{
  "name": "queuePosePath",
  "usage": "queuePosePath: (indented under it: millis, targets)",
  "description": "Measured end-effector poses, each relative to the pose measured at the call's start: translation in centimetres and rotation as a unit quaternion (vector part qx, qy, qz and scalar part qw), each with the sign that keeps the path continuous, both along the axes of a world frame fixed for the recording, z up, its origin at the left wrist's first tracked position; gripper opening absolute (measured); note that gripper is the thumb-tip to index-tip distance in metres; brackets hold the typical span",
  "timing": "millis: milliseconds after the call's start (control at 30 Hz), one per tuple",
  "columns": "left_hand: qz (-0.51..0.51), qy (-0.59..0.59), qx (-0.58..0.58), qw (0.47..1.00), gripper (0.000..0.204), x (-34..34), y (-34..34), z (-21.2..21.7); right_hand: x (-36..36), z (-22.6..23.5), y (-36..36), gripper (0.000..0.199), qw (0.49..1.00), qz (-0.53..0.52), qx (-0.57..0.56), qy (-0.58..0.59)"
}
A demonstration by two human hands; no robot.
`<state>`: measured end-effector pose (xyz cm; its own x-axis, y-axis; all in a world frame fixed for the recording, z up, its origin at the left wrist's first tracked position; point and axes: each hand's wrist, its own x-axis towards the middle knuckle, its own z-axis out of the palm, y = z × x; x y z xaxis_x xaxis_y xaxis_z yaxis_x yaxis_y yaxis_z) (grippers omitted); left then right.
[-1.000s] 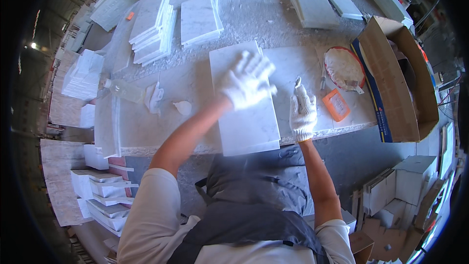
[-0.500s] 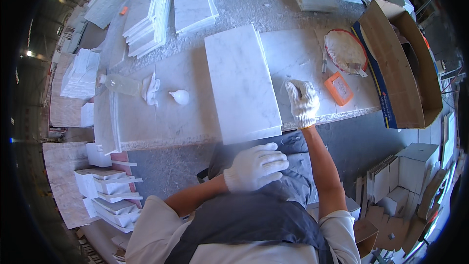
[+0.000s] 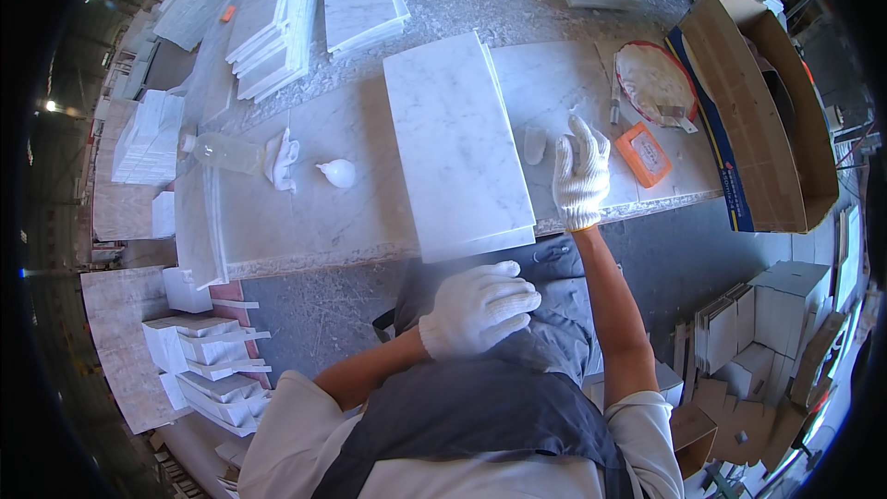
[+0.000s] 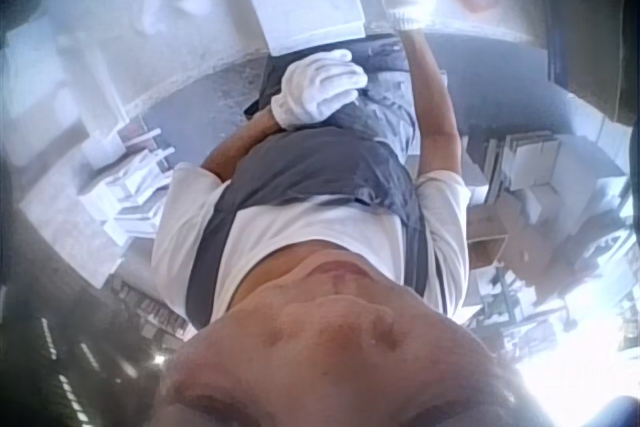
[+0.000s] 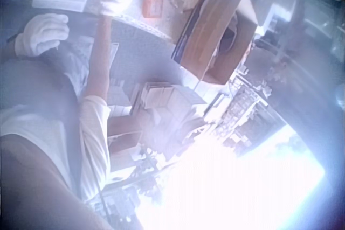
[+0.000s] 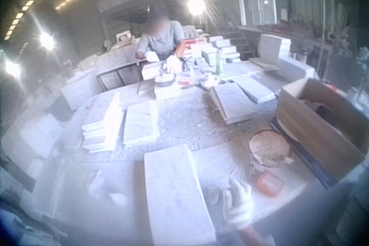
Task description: The person scrapes and smooths a white rectangular stone tile on a workbench using a metal scraper and a small white putty-like material. They repeatedly apply the putty, scrape it into the surface, and wipe the tile, then mark it with a paint marker before placing it aside.
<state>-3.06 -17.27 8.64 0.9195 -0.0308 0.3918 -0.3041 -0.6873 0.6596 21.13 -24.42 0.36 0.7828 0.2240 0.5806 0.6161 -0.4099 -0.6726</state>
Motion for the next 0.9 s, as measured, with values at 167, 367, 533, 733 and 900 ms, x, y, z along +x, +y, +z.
queuePosePath:
  millis: [167, 367, 533, 733, 900]
  targets:
    - [0.008, -0.009, 0.013, 1.000, 0.032, 0.3, 0.0, 1.2, 0.1, -0.4, -0.1, 0.035, 1.000, 0.001, 0.014, -0.026]
    - [0.036, 0.015, 0.031, 0.999, 0.035, 1.8, 1.5, 3.4, -0.2, -0.4, -0.4, 0.030, 0.999, 0.029, 0.012, 0.024]
    - [0.183, 0.008, 0.128, 0.975, 0.040, 3.6, 3.5, 2.7, 0.0, -0.5, -0.3, 0.033, 1.000, 0.024, 0.002, -0.002]
    - [0.267, 0.102, 0.290, 0.913, 0.050, 6.4, 6.7, 1.1, 0.1, -0.7, -0.3, 0.035, 0.998, 0.034, -0.012, -0.044]
    - [0.277, 0.145, 0.294, 0.903, 0.051, 8.8, 7.6, 0.9, 0.1, -0.7, -0.3, 0.037, 0.998, 0.049, -0.015, -0.041]
